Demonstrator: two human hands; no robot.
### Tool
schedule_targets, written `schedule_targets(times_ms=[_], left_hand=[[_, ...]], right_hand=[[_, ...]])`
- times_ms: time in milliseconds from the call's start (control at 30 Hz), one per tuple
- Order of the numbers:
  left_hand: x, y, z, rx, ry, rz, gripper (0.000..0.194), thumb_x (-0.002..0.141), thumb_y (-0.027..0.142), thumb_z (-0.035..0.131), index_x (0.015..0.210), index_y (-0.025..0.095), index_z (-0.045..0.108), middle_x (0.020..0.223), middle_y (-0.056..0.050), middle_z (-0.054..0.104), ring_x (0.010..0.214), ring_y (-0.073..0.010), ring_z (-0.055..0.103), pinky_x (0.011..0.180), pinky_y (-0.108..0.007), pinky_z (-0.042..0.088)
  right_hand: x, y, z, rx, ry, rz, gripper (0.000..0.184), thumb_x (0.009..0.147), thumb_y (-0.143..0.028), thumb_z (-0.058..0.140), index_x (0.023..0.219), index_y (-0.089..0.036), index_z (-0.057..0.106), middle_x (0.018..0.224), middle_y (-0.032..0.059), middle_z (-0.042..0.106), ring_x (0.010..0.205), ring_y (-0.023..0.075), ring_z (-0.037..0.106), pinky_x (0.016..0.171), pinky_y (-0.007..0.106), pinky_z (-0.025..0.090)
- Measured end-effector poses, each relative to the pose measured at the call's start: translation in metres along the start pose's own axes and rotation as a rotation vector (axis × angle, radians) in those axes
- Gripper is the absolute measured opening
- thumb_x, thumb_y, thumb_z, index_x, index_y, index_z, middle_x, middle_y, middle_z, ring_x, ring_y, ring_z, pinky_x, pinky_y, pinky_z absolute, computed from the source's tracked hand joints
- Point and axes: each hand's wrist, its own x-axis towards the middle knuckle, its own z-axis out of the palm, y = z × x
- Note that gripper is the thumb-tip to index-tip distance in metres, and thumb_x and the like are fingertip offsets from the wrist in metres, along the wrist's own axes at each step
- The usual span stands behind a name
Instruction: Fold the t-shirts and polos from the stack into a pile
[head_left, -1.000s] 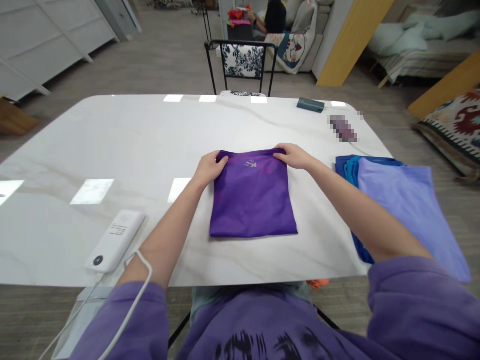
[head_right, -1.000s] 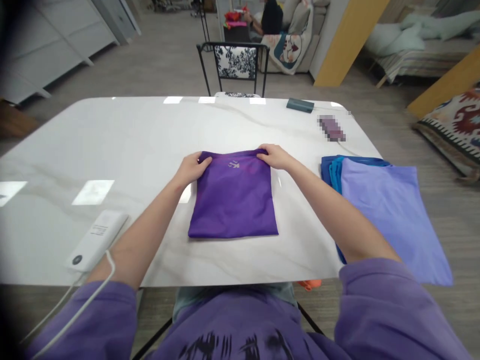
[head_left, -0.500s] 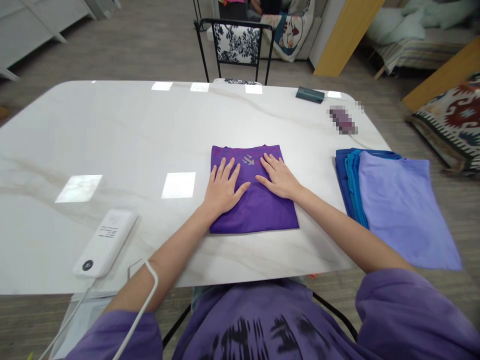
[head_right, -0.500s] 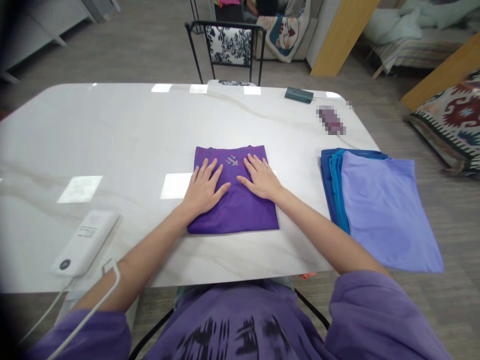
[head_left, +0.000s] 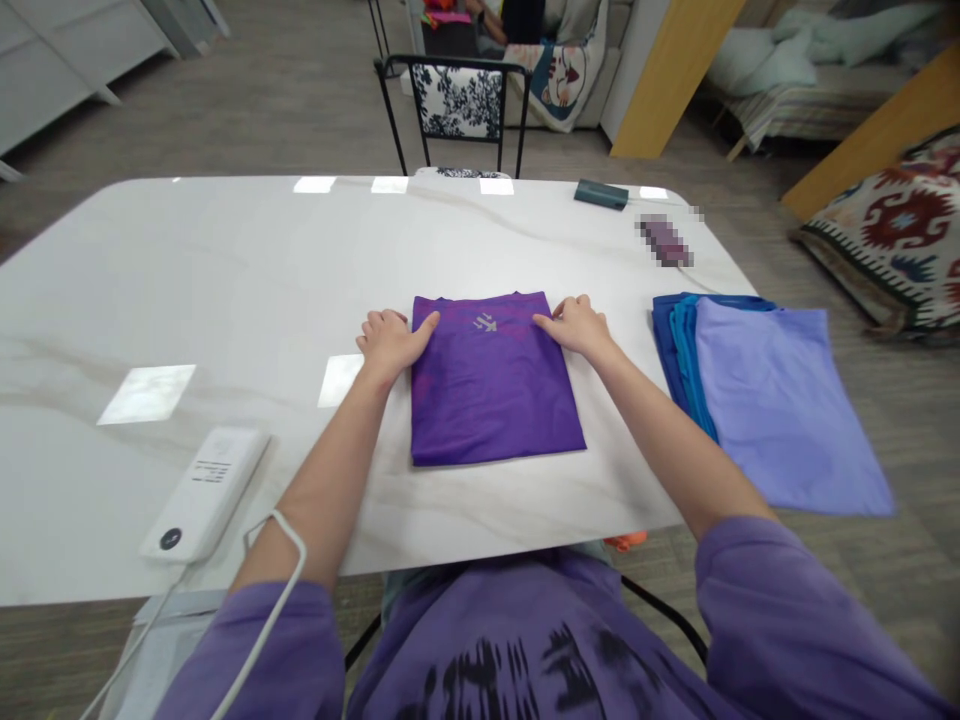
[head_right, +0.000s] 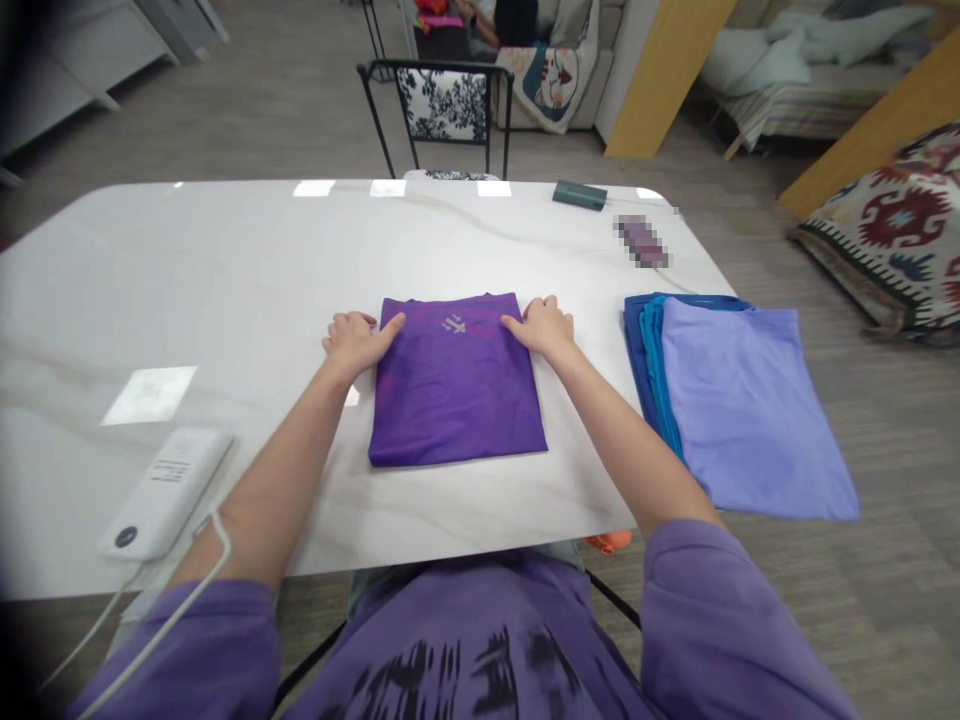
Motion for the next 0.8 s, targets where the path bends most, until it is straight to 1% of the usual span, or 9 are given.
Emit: schedule_targets(times_ms=[100,167,300,433,533,600,633,733,800], left_hand=[[0.011,0.005,0.003,-0.011,-0.082,0.078,0.066,0.091,0.076,0.072,0.124,0.019,0.073,0.150,-0.030,0.065,0.147,-0.0556,0.057,0.125,-0.076,0.042],[0.010,0.008,0.006,-0.048,-0.116,0.155,0.050,0.095,0.063,0.073,0.123,0.022,0.072,0.141,-0.025,0.072,0.141,-0.0510,0.063,0.122,-0.071,0.048],[-0.004,0.011,0.007,-0.273,-0.093,0.312,0.039,0.106,0.055,0.061,0.130,0.023,0.064,0.122,-0.013,0.078,0.117,-0.0338,0.075,0.114,-0.054,0.060],[-0.036,0.030,-0.016,-0.653,0.074,0.496,0.047,0.106,0.062,0.065,0.132,0.023,0.057,0.119,-0.011,0.076,0.109,-0.0282,0.078,0.109,-0.050,0.066],[-0.080,0.062,-0.053,-0.846,0.193,0.617,0.066,0.103,0.067,0.072,0.148,0.027,0.045,0.128,-0.009,0.073,0.109,-0.0240,0.079,0.106,-0.045,0.069],[-0.114,0.087,-0.082,-0.897,0.277,0.726,0.075,0.100,0.069,0.077,0.153,0.029,0.043,0.146,-0.009,0.065,0.115,-0.0226,0.078,0.110,-0.046,0.070],[-0.130,0.100,-0.095,-0.907,0.322,0.794,0.078,0.098,0.071,0.078,0.155,0.030,0.044,0.156,-0.008,0.058,0.126,-0.0244,0.075,0.114,-0.049,0.068],[-0.176,0.143,-0.124,-0.919,0.384,0.952,0.086,0.091,0.076,0.080,0.162,0.041,0.047,0.172,0.003,0.042,0.167,-0.0380,0.045,0.130,-0.060,0.056],[-0.203,0.176,-0.133,-0.936,0.338,0.999,0.083,0.092,0.075,0.080,0.164,0.049,0.046,0.174,0.010,0.043,0.178,-0.0415,0.026,0.136,-0.063,0.050]], right_hand=[[0.010,-0.001,0.002,0.038,-0.092,-0.088,0.035,0.101,-0.057,0.071,0.105,-0.022,0.074,0.124,0.0154,0.078,0.116,0.0366,0.073,0.112,0.056,0.056],[0.010,-0.004,0.006,0.116,-0.070,-0.151,0.023,0.101,-0.045,0.069,0.109,-0.024,0.070,0.120,0.0129,0.079,0.111,0.0340,0.073,0.105,0.050,0.058],[-0.003,-0.008,0.009,0.396,0.041,-0.255,0.026,0.107,-0.045,0.057,0.126,-0.027,0.058,0.113,0.0097,0.079,0.102,0.0315,0.073,0.101,0.048,0.059],[-0.035,-0.006,-0.009,0.678,0.148,-0.342,0.042,0.111,-0.056,0.055,0.144,-0.030,0.049,0.111,0.0052,0.077,0.099,0.0284,0.074,0.103,0.050,0.062],[-0.075,0.004,-0.045,0.778,0.331,-0.408,0.061,0.113,-0.065,0.052,0.164,-0.033,0.037,0.134,0.0072,0.074,0.120,0.0285,0.074,0.113,0.053,0.062],[-0.111,0.019,-0.079,0.719,0.454,-0.419,0.067,0.116,-0.066,0.045,0.172,-0.033,0.032,0.153,0.0095,0.066,0.142,0.0311,0.068,0.122,0.057,0.058],[-0.132,0.029,-0.097,0.649,0.496,-0.397,0.067,0.117,-0.067,0.041,0.175,-0.033,0.032,0.160,0.0099,0.062,0.151,0.0332,0.062,0.126,0.060,0.056],[-0.199,0.070,-0.156,0.438,0.573,-0.264,0.065,0.120,-0.068,0.033,0.174,-0.035,0.046,0.163,0.0083,0.062,0.164,0.0392,0.051,0.133,0.067,0.049],[-0.240,0.107,-0.195,0.413,0.629,-0.220,0.062,0.119,-0.069,0.036,0.166,-0.038,0.061,0.157,0.0061,0.069,0.162,0.0408,0.053,0.133,0.068,0.048]])
